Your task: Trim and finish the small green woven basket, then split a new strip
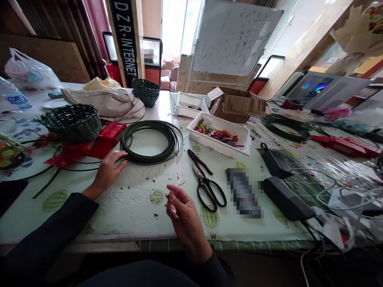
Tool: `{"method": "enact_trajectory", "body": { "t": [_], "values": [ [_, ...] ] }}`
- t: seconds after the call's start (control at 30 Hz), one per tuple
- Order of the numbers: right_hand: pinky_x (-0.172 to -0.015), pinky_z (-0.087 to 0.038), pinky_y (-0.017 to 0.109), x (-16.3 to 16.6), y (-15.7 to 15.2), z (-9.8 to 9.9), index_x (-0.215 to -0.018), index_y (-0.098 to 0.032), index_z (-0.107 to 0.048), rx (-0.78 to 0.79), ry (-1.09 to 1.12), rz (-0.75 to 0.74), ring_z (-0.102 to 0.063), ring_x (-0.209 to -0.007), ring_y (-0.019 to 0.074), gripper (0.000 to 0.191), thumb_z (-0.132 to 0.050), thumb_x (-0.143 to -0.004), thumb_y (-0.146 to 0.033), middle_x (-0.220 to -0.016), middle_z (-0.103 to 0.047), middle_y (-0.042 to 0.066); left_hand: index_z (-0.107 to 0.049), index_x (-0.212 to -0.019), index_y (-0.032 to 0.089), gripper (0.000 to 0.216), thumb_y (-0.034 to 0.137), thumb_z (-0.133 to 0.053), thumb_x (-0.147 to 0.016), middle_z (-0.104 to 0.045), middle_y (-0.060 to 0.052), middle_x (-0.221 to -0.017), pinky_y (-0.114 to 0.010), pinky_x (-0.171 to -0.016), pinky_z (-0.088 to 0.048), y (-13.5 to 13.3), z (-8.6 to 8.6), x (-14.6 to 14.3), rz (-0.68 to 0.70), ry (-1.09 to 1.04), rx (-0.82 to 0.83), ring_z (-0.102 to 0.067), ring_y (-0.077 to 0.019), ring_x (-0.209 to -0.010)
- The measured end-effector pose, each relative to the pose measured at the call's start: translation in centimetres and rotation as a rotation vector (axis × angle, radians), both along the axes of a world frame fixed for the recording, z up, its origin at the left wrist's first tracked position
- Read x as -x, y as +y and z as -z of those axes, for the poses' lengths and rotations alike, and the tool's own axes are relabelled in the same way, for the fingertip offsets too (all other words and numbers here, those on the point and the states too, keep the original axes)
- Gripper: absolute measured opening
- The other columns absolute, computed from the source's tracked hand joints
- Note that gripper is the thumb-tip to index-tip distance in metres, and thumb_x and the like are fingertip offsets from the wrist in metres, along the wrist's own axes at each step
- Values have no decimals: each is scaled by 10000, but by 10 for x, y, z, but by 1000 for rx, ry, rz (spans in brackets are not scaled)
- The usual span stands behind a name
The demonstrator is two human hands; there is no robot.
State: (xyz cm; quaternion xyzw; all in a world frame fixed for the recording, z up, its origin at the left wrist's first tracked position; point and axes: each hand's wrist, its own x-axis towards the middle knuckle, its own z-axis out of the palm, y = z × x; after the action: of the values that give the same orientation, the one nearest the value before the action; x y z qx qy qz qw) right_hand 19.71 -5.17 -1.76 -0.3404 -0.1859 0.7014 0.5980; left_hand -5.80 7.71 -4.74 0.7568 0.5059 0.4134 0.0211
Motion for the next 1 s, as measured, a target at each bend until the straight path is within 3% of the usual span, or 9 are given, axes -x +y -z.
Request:
{"method": "enact_trajectory", "body": {
  "t": [0.07, 0.13, 0.23, 0.33, 0.43, 0.6, 0.8, 0.9, 1.0],
  "values": [
    [-444, -452, 133, -13, 1, -4, -1064, -236, -696, -81, -133, 10, -538, -485, 25, 331, -761, -742, -280, -838, -690, 3, -600, -1124, 137, 298, 291, -469, -905, -625, -116, -1165, -393, -1007, -426, -6, -1, -2, 36, 38, 27, -557, -219, -1136],
    [-703, -565, 272, -28, 4, -7, -1143, -267, -663, -181, -357, -18, -678, -788, 147, 348, -679, -813, -375, -1059, -705, 58, -558, -1216, 134, 393, 364, -435, -923, -583, -128, -1274, -408, -1051, -385, -17, 0, -6, 132, 151, 107, -492, -226, -1242],
    [-1059, -375, 489, -48, 13, -8, -1218, -276, -623, -327, -916, -149, -531, -1214, 280, 417, -668, -815, -373, -1296, -606, 78, -390, -1394, 116, 642, 521, -413, -896, -408, -165, -1445, -507, -1116, -255, -41, 10, -15, 252, 408, 266, -304, -283, -1380],
    [-1095, -306, 536, -56, 25, -4, -1319, -290, -525, -475, -1283, -286, -467, -1280, 294, 510, -650, -825, -311, -1374, -526, 62, -243, -1464, 109, 761, 575, -388, -881, -258, -196, -1505, -531, -1116, -229, -70, 21, -27, 274, 509, 371, -186, -310, -1413],
    [-1088, -343, 512, -54, 38, 2, -1331, -279, -510, -623, -1341, -339, -484, -1270, 267, 478, -590, -860, -255, -1375, -520, 49, -175, -1483, 136, 729, 516, -397, -902, -223, -188, -1519, -508, -1113, -259, -100, 21, -41, 326, 464, 405, -160, -296, -1418],
    [-1119, -296, 503, -43, 63, 15, -1360, -254, -476, -837, -1369, -420, -432, -1310, 254, 497, -539, -875, -168, -1394, -498, 59, -152, -1487, 186, 685, 391, -461, -911, -336, -135, -1490, -383, -1101, -345, -120, 0, -59, 777, 424, 383, -288, -220, -1387],
    [-1101, -343, 454, -30, 74, 28, -1340, -267, -502, -920, -1347, -481, -477, -1278, 233, 468, -510, -886, -155, -1365, -539, 48, -261, -1445, 89, 659, 480, -368, -925, -345, -223, -1463, -507, -1103, -302, -73, 10, -70, 322, 392, 312, -260, -292, -1392],
    [-1042, -417, 448, -37, 65, 24, -1312, -265, -535, -893, -1351, -452, -548, -1210, 237, 423, -490, -902, -170, -1314, -590, 55, -281, -1428, 41, 723, 522, -395, -901, -332, -248, -1458, -502, -1113, -280, -70, 19, -79, 402, 491, 317, -242, -307, -1392],
    [-982, -465, 453, -52, 53, 15, -1302, -269, -543, -836, -1363, -427, -601, -1141, 241, 394, -469, -922, -196, -1259, -633, 61, -281, -1431, 39, 747, 532, -419, -887, -313, -237, -1469, -474, -1126, -268, -95, 24, -89, 534, 523, 301, -223, -303, -1397]
  ]
}}
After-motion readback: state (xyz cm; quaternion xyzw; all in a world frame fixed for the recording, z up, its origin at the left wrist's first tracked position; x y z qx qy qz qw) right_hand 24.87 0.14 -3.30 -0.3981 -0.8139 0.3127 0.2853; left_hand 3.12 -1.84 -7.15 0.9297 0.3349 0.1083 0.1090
